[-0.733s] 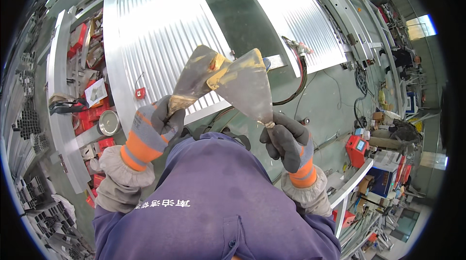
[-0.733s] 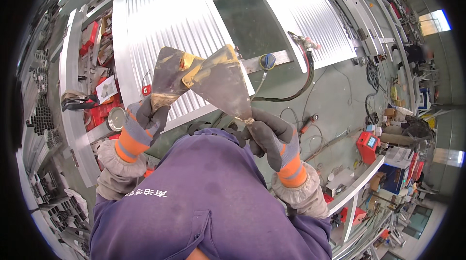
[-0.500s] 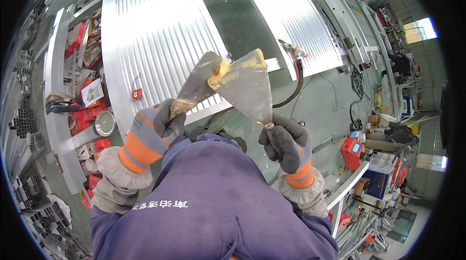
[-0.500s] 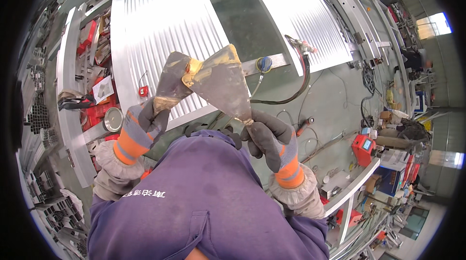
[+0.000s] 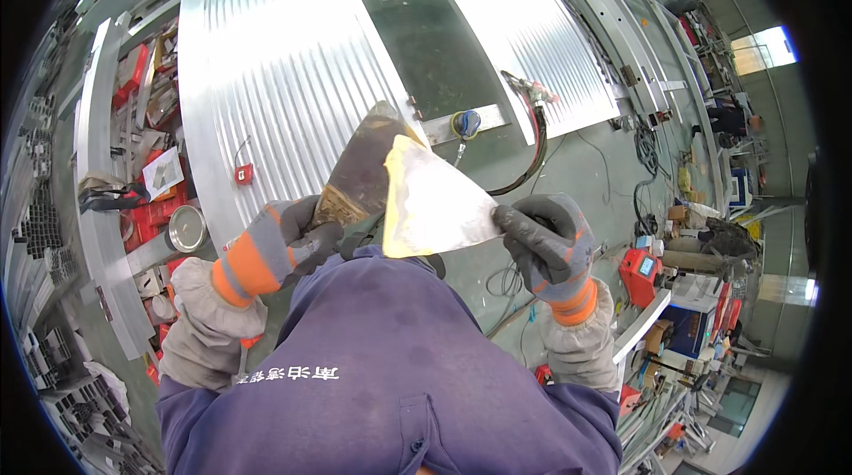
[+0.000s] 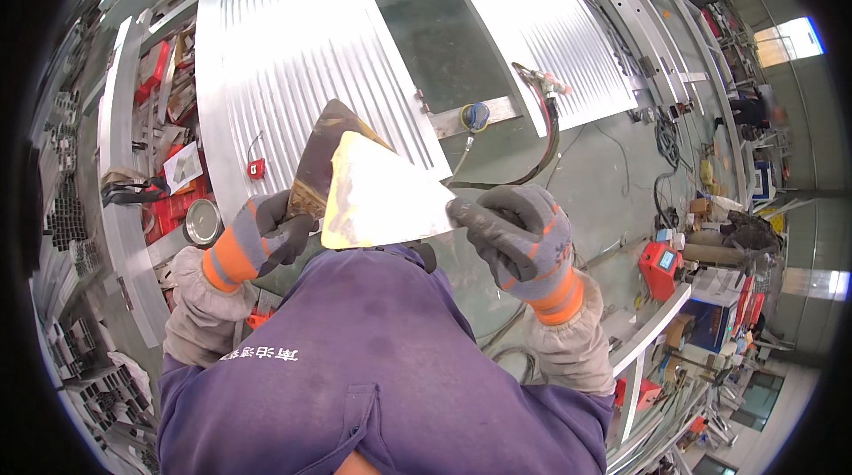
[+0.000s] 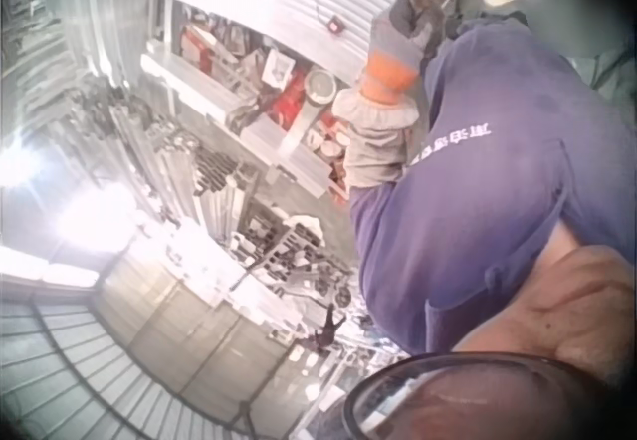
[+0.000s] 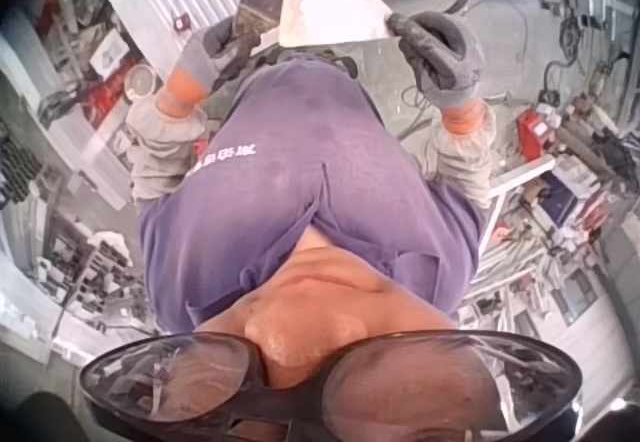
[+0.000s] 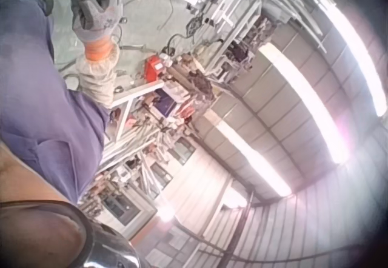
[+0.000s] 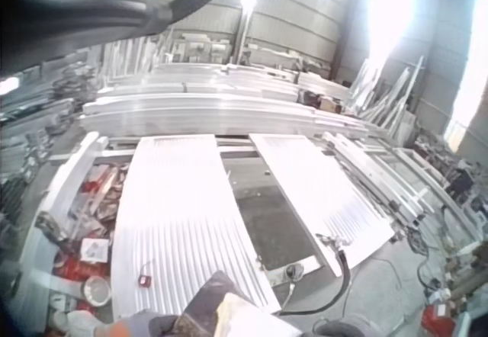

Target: The person applies a yellow paste to a metal sheet using a putty knife, then spreads it along the corrugated surface. They also use a small bottle to add a liquid to the paste before spreading.

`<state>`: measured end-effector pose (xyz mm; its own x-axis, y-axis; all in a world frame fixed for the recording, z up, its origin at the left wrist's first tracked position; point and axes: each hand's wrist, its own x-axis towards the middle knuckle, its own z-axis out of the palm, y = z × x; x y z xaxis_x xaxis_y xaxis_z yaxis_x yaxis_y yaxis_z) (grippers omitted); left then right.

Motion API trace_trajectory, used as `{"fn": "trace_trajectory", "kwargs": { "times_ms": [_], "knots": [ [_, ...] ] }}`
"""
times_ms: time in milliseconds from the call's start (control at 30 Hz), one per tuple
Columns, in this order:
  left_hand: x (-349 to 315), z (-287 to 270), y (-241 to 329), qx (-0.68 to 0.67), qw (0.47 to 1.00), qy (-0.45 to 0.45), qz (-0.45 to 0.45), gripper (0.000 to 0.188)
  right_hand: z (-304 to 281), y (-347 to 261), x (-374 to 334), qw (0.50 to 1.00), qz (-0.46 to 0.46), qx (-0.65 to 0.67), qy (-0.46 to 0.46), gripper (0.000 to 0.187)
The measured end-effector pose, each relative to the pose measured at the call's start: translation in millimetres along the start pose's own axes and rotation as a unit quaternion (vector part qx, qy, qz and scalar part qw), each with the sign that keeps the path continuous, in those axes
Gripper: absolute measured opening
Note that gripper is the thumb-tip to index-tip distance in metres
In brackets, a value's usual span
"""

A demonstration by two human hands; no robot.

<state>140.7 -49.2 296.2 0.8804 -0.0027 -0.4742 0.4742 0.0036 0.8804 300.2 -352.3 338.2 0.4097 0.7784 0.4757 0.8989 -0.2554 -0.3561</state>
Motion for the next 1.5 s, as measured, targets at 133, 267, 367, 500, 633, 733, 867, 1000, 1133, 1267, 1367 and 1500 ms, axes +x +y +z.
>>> {"fn": "trace_trajectory", "kwargs": {
  "times_ms": [133,267,367,500,633,733,867,1000,1133,1267,1367,1500],
  "knots": [
    [-5,1,0,0.025,0.998,-0.045,0.03,0.026,-3,4,-1,0.998,-0.027,-0.053,-0.021,0.041],
    [-12,8,-2,0.008,0.996,-0.032,0.077,0.025,1,16,-20,0.989,0.133,0.062,0.013,0.035],
    [-14,3,-7,-0.024,0.998,-0.021,0.047,0.024,-18,34,-13,0.994,0.082,-0.06,0.051,0.035],
    [-5,7,-6,0.01,0.996,0.051,0.078,0.022,-16,2,-37,0.915,0.279,0.283,0.071,0.033],
    [-2,8,-2,0.078,0.979,0.1,0.161,0.022,7,-37,-22,0.775,0.429,0.462,-0.03,0.038],
    [-1,6,3,0.151,0.969,0.103,0.166,0.024,15,-33,-26,0.754,0.433,0.493,-0.02,0.04],
    [-1,6,-1,0.227,0.951,0.107,0.181,0.024,15,-33,-19,0.725,0.456,0.517,-0.014,0.047],
    [12,8,-28,0.457,0.823,0.114,0.318,0.014,7,-26,-15,0.698,0.412,0.583,0.054,0.041],
    [4,5,-13,0.021,0.997,0.055,0.055,0.023,5,-10,-20,0.935,0.171,0.295,0.093,0.031],
    [2,7,0,-0.022,0.999,-0.008,0.028,0.027,-8,-3,-5,1.0,-0.016,0.011,-0.007,0.045],
    [-1,4,-4,-0.003,1.0,-0.023,-0.009,0.035,-7,9,6,0.996,-0.029,-0.086,-0.026,0.052],
    [0,-1,-6,-0.022,0.999,-0.029,-0.005,0.036,-12,21,-3,0.992,0.074,-0.099,0.038,0.046]
  ]
}}
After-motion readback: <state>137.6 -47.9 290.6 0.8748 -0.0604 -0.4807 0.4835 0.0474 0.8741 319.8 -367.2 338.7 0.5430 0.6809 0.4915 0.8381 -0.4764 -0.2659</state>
